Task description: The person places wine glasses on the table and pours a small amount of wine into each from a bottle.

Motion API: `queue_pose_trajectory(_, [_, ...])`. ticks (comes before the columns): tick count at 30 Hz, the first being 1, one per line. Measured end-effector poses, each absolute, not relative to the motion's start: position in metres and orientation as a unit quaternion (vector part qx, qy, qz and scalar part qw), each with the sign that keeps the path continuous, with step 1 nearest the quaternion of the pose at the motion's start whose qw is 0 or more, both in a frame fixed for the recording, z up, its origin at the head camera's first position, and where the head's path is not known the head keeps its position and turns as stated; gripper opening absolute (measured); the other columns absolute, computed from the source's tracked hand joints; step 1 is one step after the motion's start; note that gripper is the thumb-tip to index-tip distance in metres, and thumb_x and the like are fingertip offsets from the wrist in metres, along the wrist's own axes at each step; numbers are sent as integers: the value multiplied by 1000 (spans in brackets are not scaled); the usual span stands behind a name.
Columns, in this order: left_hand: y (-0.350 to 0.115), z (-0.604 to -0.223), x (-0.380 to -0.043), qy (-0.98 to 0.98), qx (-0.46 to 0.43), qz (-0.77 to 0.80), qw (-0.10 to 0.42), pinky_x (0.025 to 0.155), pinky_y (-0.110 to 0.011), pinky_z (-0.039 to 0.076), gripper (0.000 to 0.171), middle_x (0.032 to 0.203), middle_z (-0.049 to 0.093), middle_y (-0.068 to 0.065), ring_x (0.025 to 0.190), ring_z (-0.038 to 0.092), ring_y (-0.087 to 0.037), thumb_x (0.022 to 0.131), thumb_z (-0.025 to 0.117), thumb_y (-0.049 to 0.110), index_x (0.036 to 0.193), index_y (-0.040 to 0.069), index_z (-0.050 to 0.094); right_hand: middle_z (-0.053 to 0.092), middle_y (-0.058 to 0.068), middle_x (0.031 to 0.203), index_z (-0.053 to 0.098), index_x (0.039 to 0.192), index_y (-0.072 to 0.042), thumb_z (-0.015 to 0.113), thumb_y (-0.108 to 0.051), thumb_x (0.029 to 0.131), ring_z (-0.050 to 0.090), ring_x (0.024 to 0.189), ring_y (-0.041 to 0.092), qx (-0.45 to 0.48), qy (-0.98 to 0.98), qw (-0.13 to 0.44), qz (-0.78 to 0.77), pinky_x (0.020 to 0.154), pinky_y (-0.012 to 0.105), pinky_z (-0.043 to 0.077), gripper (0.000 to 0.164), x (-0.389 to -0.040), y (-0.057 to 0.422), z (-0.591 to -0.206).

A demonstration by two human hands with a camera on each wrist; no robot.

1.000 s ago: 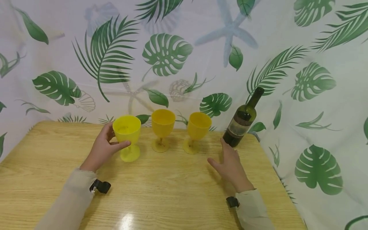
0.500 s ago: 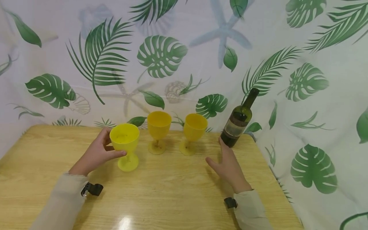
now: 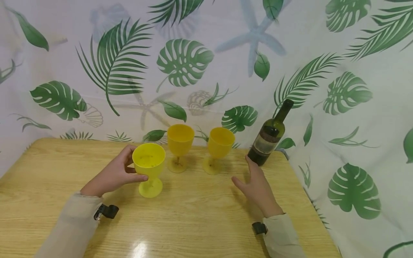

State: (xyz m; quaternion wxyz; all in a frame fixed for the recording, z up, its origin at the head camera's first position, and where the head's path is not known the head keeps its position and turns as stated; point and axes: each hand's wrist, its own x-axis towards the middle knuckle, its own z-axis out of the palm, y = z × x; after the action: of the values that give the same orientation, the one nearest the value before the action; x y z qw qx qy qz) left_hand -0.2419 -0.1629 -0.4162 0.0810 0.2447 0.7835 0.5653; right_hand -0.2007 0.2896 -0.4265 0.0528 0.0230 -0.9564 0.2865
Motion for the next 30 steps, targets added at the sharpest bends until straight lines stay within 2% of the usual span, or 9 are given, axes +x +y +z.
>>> queue_pose_trajectory(5, [-163,-416,-242,781,256,564,84,108,-64,44,86,151,46,-7,137,48,-36,88,85,18,155,21,32,32,23,164,25,162,0,72,-39,97,32,149,44,31,-950,73,302,120,61,29,89,-201,291,-424])
queue_pose_trajectory(10, [-160,-414,-241,788,262,552,81,112,-66,38,90,154,43,-5,138,45,-35,88,85,17,159,26,31,36,22,161,31,160,-1,71,-41,97,33,148,42,30,-943,103,314,120,60,29,84,-201,292,-424])
queue_pose_trajectory(16, [-155,-409,-237,802,245,541,69,112,-65,39,90,151,46,-7,134,49,-36,86,87,20,158,19,34,45,17,155,44,153,-4,74,-29,97,39,144,38,22,-913,183,364,118,57,33,69,-204,292,-424])
queue_pose_trajectory(21, [-154,-407,-233,806,241,536,66,107,-60,45,88,146,49,-8,127,55,-34,85,88,23,155,16,37,52,21,146,49,145,1,78,-15,93,47,137,38,23,-874,253,415,116,53,37,62,-211,297,-426])
queue_pose_trajectory(24, [-154,-407,-232,807,244,534,67,104,-56,48,86,144,51,-7,123,57,-31,85,88,24,154,16,37,50,24,143,48,144,4,78,-12,92,46,135,40,13,-857,300,419,116,54,37,62,-219,307,-425])
queue_pose_trajectory(27, [-152,-405,-230,804,252,535,66,103,-53,49,85,143,51,-9,122,57,-31,86,87,23,154,15,37,44,24,147,42,148,3,78,-14,92,40,140,38,-17,-835,341,432,119,53,33,68,-230,323,-420])
queue_pose_trajectory(30, [-150,-403,-228,800,256,538,67,103,-51,50,84,143,52,-10,121,58,-30,87,86,22,154,13,37,32,22,157,30,156,0,78,-19,93,30,148,34,-44,-821,334,460,123,51,27,82,-240,340,-414])
